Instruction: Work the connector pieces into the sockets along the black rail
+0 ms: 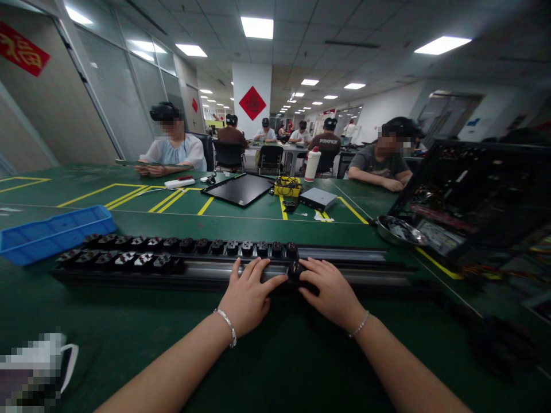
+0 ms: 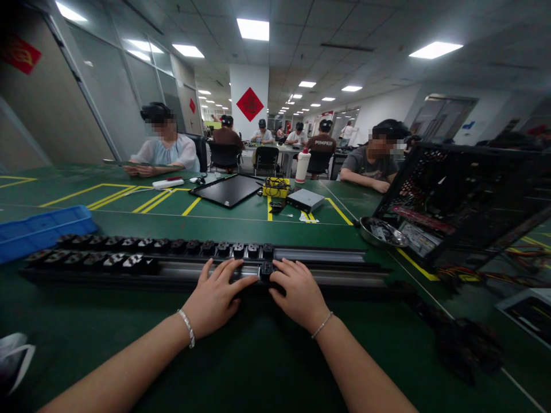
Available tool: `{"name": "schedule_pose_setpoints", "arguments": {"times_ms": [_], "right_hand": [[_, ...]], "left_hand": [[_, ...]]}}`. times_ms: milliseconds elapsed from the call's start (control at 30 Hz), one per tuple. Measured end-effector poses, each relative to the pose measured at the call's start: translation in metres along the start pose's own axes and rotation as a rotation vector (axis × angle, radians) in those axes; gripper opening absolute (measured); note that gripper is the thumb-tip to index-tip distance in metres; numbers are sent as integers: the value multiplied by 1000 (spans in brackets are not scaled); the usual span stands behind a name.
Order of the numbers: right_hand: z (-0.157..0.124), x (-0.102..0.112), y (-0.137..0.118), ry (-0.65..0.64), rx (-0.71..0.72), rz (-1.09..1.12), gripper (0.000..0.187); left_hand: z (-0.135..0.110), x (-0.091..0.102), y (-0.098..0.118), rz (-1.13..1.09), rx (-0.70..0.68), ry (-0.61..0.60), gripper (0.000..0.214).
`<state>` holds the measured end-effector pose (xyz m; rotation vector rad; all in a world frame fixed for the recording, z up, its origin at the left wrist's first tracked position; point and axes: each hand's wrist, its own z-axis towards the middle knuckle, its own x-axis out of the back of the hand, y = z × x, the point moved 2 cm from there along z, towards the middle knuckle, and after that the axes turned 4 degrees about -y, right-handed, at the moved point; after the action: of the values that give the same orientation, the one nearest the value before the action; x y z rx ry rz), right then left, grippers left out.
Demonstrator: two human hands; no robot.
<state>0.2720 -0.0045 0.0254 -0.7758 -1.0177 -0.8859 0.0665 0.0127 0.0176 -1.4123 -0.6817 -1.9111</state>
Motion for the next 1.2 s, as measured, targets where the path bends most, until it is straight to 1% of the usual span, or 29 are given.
{"name": "schedule_pose_setpoints", "arguments": {"times_ms": [233,500,567,667,733,867,1000,1200], "right_hand": [[-1,-1,3,-22,-18,1,15],[-14,3,3,-61,-50,-91,36],[-17,3,1,-58,-50,-111,41],[-20,1,-2,-44,-46,-134,46],[-21,0,-2,-33,-48,-139,45],[-20,0,-1,-37,-66,-128,42],[-20,1,0,-48,-74,-106,42],[-19,1,0,-27,-69,-93,36]], "left_hand": [[5,4,5,13,22,-3,49],[19,5,9,-69,-53,-103,43],[21,4,9,-85,-61,-102,40],[18,1,8,-95,-76,-53,39],[15,-1,8,-93,-78,-11,40],[12,-3,9,-89,-73,28,40],[13,-2,10,-81,-63,44,40],[14,0,11,-86,-56,46,40]]}}
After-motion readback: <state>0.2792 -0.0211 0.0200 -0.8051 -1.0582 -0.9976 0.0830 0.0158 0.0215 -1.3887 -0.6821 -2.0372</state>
